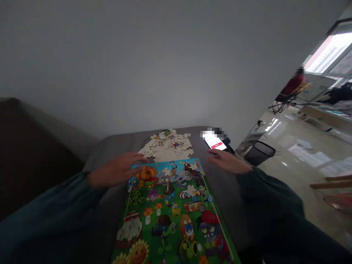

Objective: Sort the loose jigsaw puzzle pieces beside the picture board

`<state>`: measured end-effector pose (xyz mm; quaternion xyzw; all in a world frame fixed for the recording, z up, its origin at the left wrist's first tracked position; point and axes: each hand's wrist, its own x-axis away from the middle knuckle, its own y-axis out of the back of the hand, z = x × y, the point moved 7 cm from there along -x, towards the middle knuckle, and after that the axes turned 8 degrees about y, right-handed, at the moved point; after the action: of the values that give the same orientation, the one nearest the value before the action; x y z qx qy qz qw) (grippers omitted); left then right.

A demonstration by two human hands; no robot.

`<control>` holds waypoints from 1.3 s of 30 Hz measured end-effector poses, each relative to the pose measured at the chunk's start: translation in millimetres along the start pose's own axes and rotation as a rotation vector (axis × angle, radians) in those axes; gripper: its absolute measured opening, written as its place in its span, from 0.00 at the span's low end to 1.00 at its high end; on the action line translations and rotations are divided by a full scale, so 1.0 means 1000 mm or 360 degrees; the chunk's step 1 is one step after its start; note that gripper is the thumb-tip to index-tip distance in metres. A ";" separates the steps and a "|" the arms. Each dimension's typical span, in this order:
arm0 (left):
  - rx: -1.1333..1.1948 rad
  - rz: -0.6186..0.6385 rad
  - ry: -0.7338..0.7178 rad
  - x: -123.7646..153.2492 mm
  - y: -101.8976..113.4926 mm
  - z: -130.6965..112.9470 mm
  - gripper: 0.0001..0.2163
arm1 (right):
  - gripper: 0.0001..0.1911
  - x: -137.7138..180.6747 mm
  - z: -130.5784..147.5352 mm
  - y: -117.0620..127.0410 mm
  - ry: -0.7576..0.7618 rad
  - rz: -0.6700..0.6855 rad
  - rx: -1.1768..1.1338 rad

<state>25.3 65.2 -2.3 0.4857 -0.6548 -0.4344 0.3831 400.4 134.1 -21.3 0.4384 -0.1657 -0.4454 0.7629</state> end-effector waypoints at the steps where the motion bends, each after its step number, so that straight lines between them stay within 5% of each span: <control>1: -0.0009 -0.0037 0.0010 -0.022 0.002 -0.003 0.26 | 0.23 -0.023 0.007 -0.007 0.0045 -0.0022 -0.0015; 5: -0.0061 -0.0258 0.0178 -0.074 -0.023 0.002 0.28 | 0.26 -0.078 0.021 -0.053 0.0140 -0.0194 0.0066; 10: -0.0065 -0.0334 0.0215 -0.084 -0.063 0.014 0.26 | 0.22 -0.080 0.015 -0.094 0.0221 -0.0238 0.0175; 18: 0.0033 -0.0434 -0.0010 -0.101 -0.056 0.013 0.22 | 0.15 -0.084 0.018 -0.083 0.0448 -0.0337 -0.0026; 24: 0.0019 -0.0613 0.0008 -0.094 -0.040 0.005 0.19 | 0.20 -0.078 0.016 -0.061 0.0344 -0.0498 0.0016; 26: -0.0008 -0.0571 0.0018 -0.093 -0.042 0.004 0.22 | 0.27 -0.071 0.014 -0.054 0.0342 -0.0341 0.0061; 30: -0.0085 -0.0350 -0.0070 -0.093 -0.060 -0.003 0.32 | 0.45 -0.049 0.004 -0.060 0.0309 0.0329 0.0095; 36: -0.0203 -0.0297 -0.0100 -0.087 -0.059 -0.010 0.22 | 0.16 -0.043 0.012 -0.056 0.0493 0.0286 0.0091; 39: -0.0252 -0.0244 -0.0097 -0.095 -0.055 -0.008 0.19 | 0.11 -0.045 0.019 -0.055 0.0498 0.0210 0.0126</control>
<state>71.9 146.9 -58.7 0.4891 -0.5906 -0.5273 0.3659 334.4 149.3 -49.7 0.5202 -0.0908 -0.3138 0.7891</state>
